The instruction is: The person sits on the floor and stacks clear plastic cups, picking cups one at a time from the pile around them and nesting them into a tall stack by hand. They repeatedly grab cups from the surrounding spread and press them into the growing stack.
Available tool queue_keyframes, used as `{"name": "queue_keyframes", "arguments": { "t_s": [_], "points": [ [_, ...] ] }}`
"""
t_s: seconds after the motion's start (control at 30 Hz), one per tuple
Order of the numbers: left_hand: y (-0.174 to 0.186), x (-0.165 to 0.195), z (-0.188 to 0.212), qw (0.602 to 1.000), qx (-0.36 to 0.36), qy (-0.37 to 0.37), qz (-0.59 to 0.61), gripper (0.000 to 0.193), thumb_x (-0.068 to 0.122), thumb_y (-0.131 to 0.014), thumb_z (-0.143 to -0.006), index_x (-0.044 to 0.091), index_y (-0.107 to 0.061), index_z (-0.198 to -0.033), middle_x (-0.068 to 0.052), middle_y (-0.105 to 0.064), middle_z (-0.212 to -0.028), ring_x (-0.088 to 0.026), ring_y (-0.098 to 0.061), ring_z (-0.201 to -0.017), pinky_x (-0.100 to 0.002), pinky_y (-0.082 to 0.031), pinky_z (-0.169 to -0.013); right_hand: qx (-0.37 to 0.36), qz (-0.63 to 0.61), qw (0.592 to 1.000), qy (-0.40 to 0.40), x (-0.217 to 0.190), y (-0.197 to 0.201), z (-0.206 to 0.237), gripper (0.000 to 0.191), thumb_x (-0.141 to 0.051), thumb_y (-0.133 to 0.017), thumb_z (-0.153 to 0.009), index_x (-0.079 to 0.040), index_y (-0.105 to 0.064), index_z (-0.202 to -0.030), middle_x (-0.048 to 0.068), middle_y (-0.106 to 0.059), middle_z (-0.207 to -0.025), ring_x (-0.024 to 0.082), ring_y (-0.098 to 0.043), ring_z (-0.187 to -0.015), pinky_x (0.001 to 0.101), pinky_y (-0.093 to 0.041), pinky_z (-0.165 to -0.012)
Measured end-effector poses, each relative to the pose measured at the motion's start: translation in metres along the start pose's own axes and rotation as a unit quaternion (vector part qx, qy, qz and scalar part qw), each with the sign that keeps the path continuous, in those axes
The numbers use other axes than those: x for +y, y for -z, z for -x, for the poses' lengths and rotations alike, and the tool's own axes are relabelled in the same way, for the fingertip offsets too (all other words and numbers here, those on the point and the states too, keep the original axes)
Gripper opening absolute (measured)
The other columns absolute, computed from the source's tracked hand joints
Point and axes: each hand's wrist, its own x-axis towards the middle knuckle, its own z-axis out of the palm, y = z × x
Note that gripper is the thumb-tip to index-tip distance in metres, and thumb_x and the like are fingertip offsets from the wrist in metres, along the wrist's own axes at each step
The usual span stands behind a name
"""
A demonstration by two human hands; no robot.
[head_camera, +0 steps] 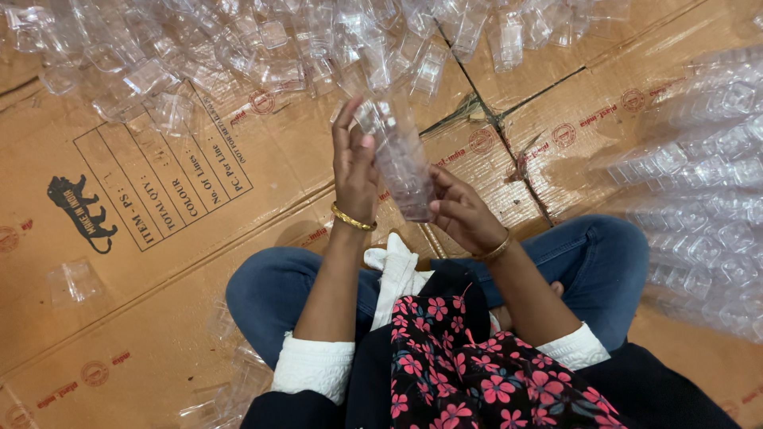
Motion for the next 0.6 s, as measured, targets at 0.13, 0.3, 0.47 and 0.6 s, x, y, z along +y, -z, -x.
{"name": "queue_keyframes", "arguments": {
  "t_s": [0.13,0.3,0.47,0.6],
  "points": [
    [0.005,-0.002,-0.001,1.000,0.001,-0.022,0.020,0.059,0.022,-0.052,-0.111,0.013,-0.025,-0.163,-0.007,-0.052,-0.151,-0.016,-0.056,-0.131,-0.032,-0.047,-0.114,0.009,0.054,0.998,0.021,0.003,0.001,-0.003,0.075,0.001,-0.067,-0.091,0.003,-0.033,-0.158,0.012,-0.051,-0.150,0.023,-0.052,-0.136,0.0398,-0.046,-0.115],
    [0.010,-0.005,-0.001,1.000,0.018,-0.020,-0.008,0.055,0.024,-0.049,-0.113,0.014,-0.028,-0.163,-0.009,-0.063,-0.142,-0.015,-0.061,-0.126,-0.031,-0.049,-0.110,0.066,0.139,0.986,0.066,0.003,-0.009,-0.003,0.078,0.005,-0.075,-0.086,0.002,-0.038,-0.155,0.011,-0.053,-0.148,0.020,-0.052,-0.137,0.0366,-0.046,-0.115],
    [0.013,-0.009,-0.002,1.000,0.020,-0.009,-0.011,0.058,0.036,-0.049,-0.116,0.015,-0.030,-0.167,-0.010,-0.062,-0.136,-0.014,-0.060,-0.113,-0.032,-0.052,-0.098,0.078,0.153,0.982,0.083,0.000,-0.018,0.000,0.077,0.003,-0.079,-0.085,0.003,-0.043,-0.154,0.010,-0.057,-0.144,0.020,-0.056,-0.133,0.0368,-0.049,-0.112],
    [0.015,-0.013,-0.001,1.000,0.017,-0.017,0.011,0.062,0.041,-0.050,-0.112,0.015,-0.030,-0.164,-0.007,-0.053,-0.149,-0.016,-0.059,-0.128,-0.033,-0.053,-0.108,0.082,0.175,0.977,0.092,0.002,-0.020,0.001,0.077,0.001,-0.080,-0.085,0.002,-0.044,-0.153,0.009,-0.057,-0.144,0.019,-0.056,-0.131,0.0361,-0.050,-0.110]
  ]
}}
